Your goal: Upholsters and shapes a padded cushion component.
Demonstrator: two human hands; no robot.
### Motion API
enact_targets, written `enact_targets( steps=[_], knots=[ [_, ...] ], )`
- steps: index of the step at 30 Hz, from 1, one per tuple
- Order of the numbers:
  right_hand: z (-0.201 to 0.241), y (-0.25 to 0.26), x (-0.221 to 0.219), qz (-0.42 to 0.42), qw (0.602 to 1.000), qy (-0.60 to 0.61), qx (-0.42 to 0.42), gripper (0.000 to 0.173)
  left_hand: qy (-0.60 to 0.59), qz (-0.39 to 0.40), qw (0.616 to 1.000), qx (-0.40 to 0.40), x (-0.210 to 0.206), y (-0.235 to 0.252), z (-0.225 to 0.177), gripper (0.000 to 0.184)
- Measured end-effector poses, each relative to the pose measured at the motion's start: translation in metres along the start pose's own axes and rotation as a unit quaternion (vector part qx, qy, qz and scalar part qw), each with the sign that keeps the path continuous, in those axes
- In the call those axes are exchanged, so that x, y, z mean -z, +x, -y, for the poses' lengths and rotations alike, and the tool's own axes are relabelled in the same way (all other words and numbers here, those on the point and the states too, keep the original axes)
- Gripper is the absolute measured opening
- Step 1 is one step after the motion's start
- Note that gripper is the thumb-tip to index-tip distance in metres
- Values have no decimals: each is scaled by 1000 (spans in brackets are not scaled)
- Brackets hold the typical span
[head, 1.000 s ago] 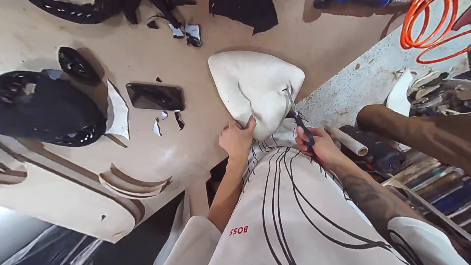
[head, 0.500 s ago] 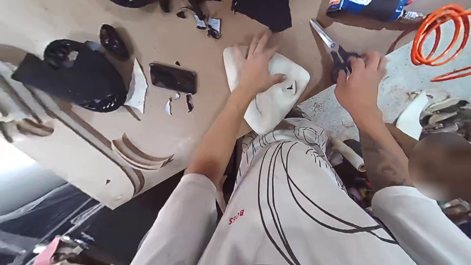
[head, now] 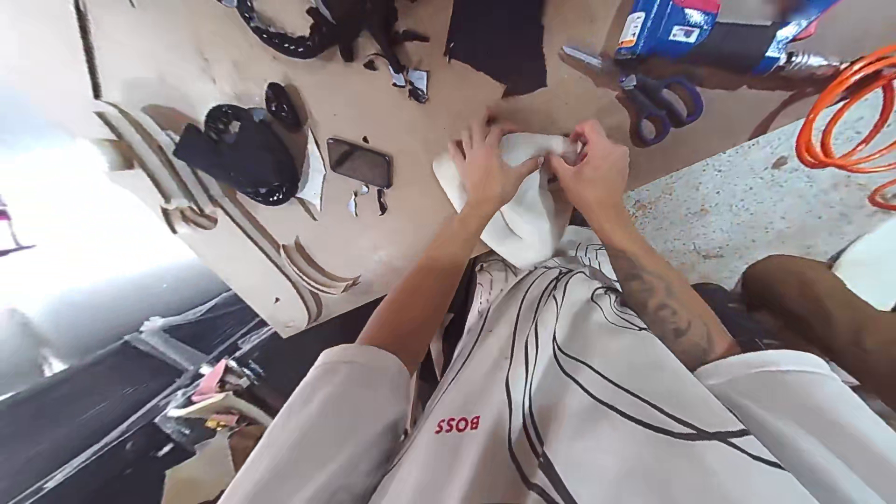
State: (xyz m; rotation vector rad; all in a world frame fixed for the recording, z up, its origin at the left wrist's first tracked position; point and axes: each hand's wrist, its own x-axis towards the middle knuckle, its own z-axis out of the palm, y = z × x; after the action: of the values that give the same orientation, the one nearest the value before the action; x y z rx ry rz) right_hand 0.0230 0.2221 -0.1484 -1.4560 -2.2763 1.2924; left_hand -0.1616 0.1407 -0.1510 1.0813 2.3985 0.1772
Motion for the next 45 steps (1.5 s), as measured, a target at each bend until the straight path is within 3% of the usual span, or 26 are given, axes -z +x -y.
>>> enact_targets(
  steps=[3, 8, 13, 16, 18, 20, 23, 26, 28, 30, 32, 34, 36, 39, 41, 43, 45],
  knots=[
    [-3, 13, 5, 34, 998, -30, 53, 40, -37, -30, 998, 28, -3, -7, 2, 60],
    [2, 37, 3, 95, 992, -56, 65, 36, -39, 67, 997, 12, 16, 16, -2, 57],
    [3, 40, 6, 102, 992, -44, 54, 37, -114, -24, 991, -71, -9, 20, 16, 48],
    [-5, 16, 52, 63, 987, 140, -50, 33, -113, -67, 990, -47, -18, 9, 16, 51],
    [-17, 21, 79, -32, 932, 301, -201, 52, -125, -95, 988, -12, -29, -8, 11, 50],
    [-27, 45, 101, -109, 864, 393, -296, 64, -126, -114, 985, 14, -36, -21, 4, 46],
    [-38, 91, 118, -144, 812, 417, -383, 68, -129, -107, 986, 21, -37, -22, 2, 46],
    [-43, 120, 121, -152, 807, 380, -425, 49, -113, -80, 990, 2, -33, -20, 6, 48],
    [-34, 131, 119, -224, 822, 334, -404, 48, -104, -72, 992, -13, -30, -18, 9, 52],
    [-17, 136, 114, -354, 848, 204, -338, 48, -94, -60, 994, -9, -29, -18, 8, 53],
    [4, 126, 99, -482, 847, 16, -226, 48, -93, -37, 995, 7, -26, -17, 7, 55],
    [15, 103, 80, -537, 838, -74, -55, 58, -108, -18, 994, 8, -24, -12, 7, 56],
    [13, 84, 52, -508, 857, -26, 83, 67, -128, -7, 992, -4, -24, -12, 10, 56],
    [-7, 81, 34, -331, 908, 102, 234, 42, -136, 13, 990, -20, -22, -9, 12, 51],
    [0, 71, 36, -244, 925, 124, 264, 27, -134, 24, 990, -25, -20, -12, 14, 53],
    [25, 38, 38, -238, 934, 99, 248, 19, -142, 1, 989, -44, -22, -12, 15, 59],
    [55, -17, 25, -242, 943, 109, 201, 18, -154, -32, 985, -64, -27, -10, 19, 52]
  ],
)
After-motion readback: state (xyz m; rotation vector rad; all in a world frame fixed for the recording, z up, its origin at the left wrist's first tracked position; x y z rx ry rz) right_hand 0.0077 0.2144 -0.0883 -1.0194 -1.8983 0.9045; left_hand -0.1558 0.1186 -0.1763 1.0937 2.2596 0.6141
